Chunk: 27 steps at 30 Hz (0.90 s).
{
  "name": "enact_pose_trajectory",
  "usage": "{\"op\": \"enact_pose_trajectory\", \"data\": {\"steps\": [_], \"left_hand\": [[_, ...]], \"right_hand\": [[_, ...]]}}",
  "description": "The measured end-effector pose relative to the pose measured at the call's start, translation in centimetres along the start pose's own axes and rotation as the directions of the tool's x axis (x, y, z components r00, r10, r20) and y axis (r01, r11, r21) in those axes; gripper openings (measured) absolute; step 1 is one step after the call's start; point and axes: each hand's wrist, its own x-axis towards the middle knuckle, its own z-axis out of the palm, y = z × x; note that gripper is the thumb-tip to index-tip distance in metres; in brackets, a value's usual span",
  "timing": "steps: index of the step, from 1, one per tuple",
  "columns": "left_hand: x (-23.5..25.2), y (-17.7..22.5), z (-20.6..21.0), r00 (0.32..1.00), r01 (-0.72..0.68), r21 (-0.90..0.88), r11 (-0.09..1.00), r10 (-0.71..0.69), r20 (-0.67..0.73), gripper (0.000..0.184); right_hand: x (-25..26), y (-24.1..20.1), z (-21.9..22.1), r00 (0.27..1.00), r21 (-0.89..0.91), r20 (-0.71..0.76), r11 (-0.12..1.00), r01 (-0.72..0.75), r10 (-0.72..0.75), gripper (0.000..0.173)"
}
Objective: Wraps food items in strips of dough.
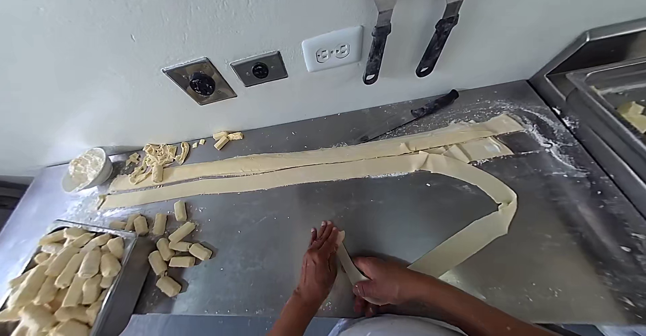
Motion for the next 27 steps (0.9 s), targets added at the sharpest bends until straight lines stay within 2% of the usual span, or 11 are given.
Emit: {"op": "enact_pose_trajectory", "data": {"steps": [3,6,7,9,11,14,16,18,20,23,27], "left_hand": [[-0.4,1.5,0.5,0.992,0.126,-0.031,0.992,-0.126,0.004,0.036],[0.5,3.1,-1.4,0.936,0.347,-0.178,0.921,-0.328,0.129,0.041],[1.0,3.3,-2.2,0.899,0.436,-0.28,0.855,-0.399,0.181,0.043],[2.1,3.3,-4.0,0.793,0.604,-0.509,0.613,-0.529,0.304,0.048],[3.0,3.0,-5.7,0.729,0.666,-0.621,0.414,-0.539,0.423,0.052],[3.7,2.7,-7.8,0.71,0.698,-0.616,0.364,-0.46,0.533,0.049],[3.6,2.6,-8.4,0.705,0.708,-0.576,0.408,-0.443,0.554,0.052],[3.0,2.1,-8.9,0.696,0.718,-0.547,0.43,-0.447,0.562,0.055],[2.0,1.0,-10.0,0.721,0.687,-0.597,0.414,-0.491,0.488,0.056],[0.3,-1.4,-12.4,0.73,0.562,-0.754,0.341,-0.632,0.258,0.043],[-0.8,-1.3,-13.9,0.724,0.467,-0.869,0.165,-0.636,0.268,0.029]], "right_hand": [[0.7,-0.7,-0.5,0.999,0.104,0.027,0.994,-0.034,0.031,0.035],[1.1,-1.3,-1.0,0.999,-0.003,-0.022,0.999,-0.046,0.046,0.04],[1.1,-1.4,-1.2,0.998,-0.069,-0.064,0.997,-0.032,0.028,0.042],[1.1,-1.6,-1.2,0.977,-0.231,-0.199,0.973,0.03,-0.077,0.044],[0.7,-2.5,-1.0,0.939,-0.375,-0.282,0.923,0.083,-0.199,0.047],[0.4,-4.7,-0.9,0.917,-0.54,-0.261,0.833,0.12,-0.301,0.045],[0.5,-5.9,-1.1,0.942,-0.609,-0.185,0.785,0.115,-0.281,0.041],[1.0,-6.3,-1.6,0.974,-0.584,-0.076,0.801,0.132,-0.215,0.041],[1.2,-6.7,-2.6,0.98,-0.505,0.006,0.845,0.176,-0.201,0.037],[2.4,-8.0,-4.5,0.976,-0.506,0.026,0.839,0.2,-0.217,0.034],[7.2,-11.0,-5.0,0.991,-0.785,0.086,0.606,0.13,-0.101,0.033]]}}
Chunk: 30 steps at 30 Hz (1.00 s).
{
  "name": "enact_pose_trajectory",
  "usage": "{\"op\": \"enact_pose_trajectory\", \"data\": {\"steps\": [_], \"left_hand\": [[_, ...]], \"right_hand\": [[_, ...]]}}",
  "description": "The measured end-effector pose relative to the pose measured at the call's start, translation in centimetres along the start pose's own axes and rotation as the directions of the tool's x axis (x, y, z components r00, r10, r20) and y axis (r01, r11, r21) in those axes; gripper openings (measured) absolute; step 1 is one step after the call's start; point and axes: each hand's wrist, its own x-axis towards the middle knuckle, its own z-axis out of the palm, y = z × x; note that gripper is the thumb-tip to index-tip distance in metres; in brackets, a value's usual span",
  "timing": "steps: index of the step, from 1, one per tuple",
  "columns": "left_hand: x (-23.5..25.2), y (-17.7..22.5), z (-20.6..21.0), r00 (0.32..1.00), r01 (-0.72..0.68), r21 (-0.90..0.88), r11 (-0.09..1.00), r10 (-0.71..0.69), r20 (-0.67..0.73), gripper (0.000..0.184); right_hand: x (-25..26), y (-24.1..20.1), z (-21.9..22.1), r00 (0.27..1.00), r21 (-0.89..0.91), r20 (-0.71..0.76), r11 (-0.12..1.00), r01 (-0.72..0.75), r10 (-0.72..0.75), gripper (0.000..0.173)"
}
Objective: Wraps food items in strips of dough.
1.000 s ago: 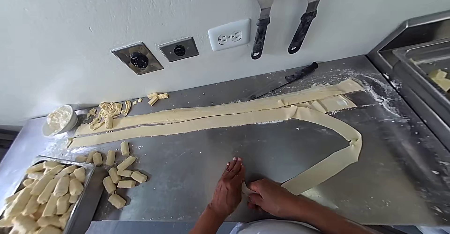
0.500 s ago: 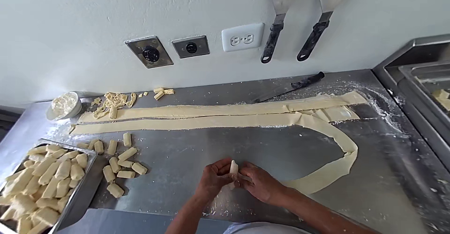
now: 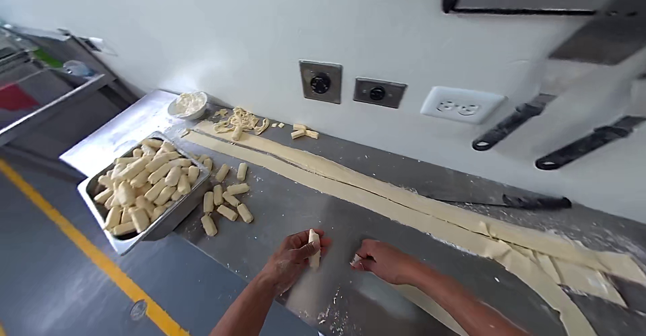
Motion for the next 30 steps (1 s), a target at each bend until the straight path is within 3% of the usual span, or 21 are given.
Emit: {"op": "enact_pose_trajectory", "data": {"steps": [3,4,6,8,9,12,14,16,20,23,25,26,27,30], "left_hand": [[-0.7,-0.6,1.0,0.999,0.024,-0.175,0.984,-0.016,0.047,0.03],[-0.8,-0.9,1.3,0.999,0.025,-0.231,0.973,-0.017,0.038,0.029],[-1.0,-1.7,1.7,1.0,0.024,-0.3,0.954,-0.024,0.005,0.03],[-1.1,-2.5,2.1,1.0,0.013,-0.319,0.948,-0.009,0.015,0.035],[-1.2,-2.8,2.4,0.999,0.007,-0.329,0.944,0.005,0.036,0.035],[-1.5,-2.9,3.6,0.995,-0.029,-0.372,0.928,0.062,0.076,0.026],[-1.4,-2.3,4.1,0.994,-0.037,-0.391,0.92,0.075,0.082,0.049],[-1.3,-1.7,5.1,1.0,0.01,-0.403,0.915,-0.017,-0.014,0.067],[-0.7,-3.5,6.8,0.967,0.023,-0.348,0.937,-0.11,-0.232,0.057],[-0.9,-6.1,6.3,0.95,-0.059,-0.264,0.963,-0.027,-0.312,0.052],[-1.0,-6.2,4.5,0.915,-0.149,-0.173,0.974,0.07,-0.396,0.053],[-1.0,-5.4,2.6,0.875,-0.198,-0.102,0.975,0.129,-0.466,0.052],[-1.0,-4.3,0.2,0.824,-0.22,0.008,0.975,0.19,-0.533,0.051],[0.8,0.5,-7.2,0.602,-0.096,0.404,0.91,0.376,-0.704,0.052]], "right_hand": [[2.6,-1.1,-1.2,0.999,-0.157,-0.047,0.988,0.006,-0.013,0.029],[2.9,-1.1,-1.4,0.993,-0.166,-0.11,0.986,0.019,-0.037,0.039],[2.3,-1.3,-1.2,0.961,-0.155,-0.242,0.983,0.099,-0.135,0.077],[1.3,-2.4,0.6,0.86,-0.168,-0.363,0.933,0.319,-0.36,0.11],[0.9,-3.3,1.7,0.808,-0.191,-0.377,0.892,0.41,-0.452,0.114],[0.6,-4.7,4.5,0.687,-0.297,-0.446,0.819,0.491,-0.574,0.105],[1.1,-4.4,5.2,0.57,-0.368,-0.529,0.775,0.514,-0.629,0.1],[1.2,-4.0,5.7,0.475,-0.441,-0.562,0.731,0.521,-0.678,0.094],[0.9,-3.1,8.1,0.388,-0.501,-0.594,0.701,0.508,-0.705,0.083],[1.2,-2.2,10.4,0.408,-0.502,-0.601,0.722,0.477,-0.687,0.092],[0.6,-1.7,10.6,0.482,-0.463,-0.611,0.778,0.425,-0.628,0.111],[0.2,-1.1,10.0,0.527,-0.438,-0.625,0.817,0.375,-0.576,0.112],[-0.4,-0.2,9.1,0.556,-0.423,-0.654,0.858,0.292,-0.513,0.104],[-3.0,3.3,6.4,0.625,-0.266,-0.75,0.964,0.014,-0.216,0.047]]}}
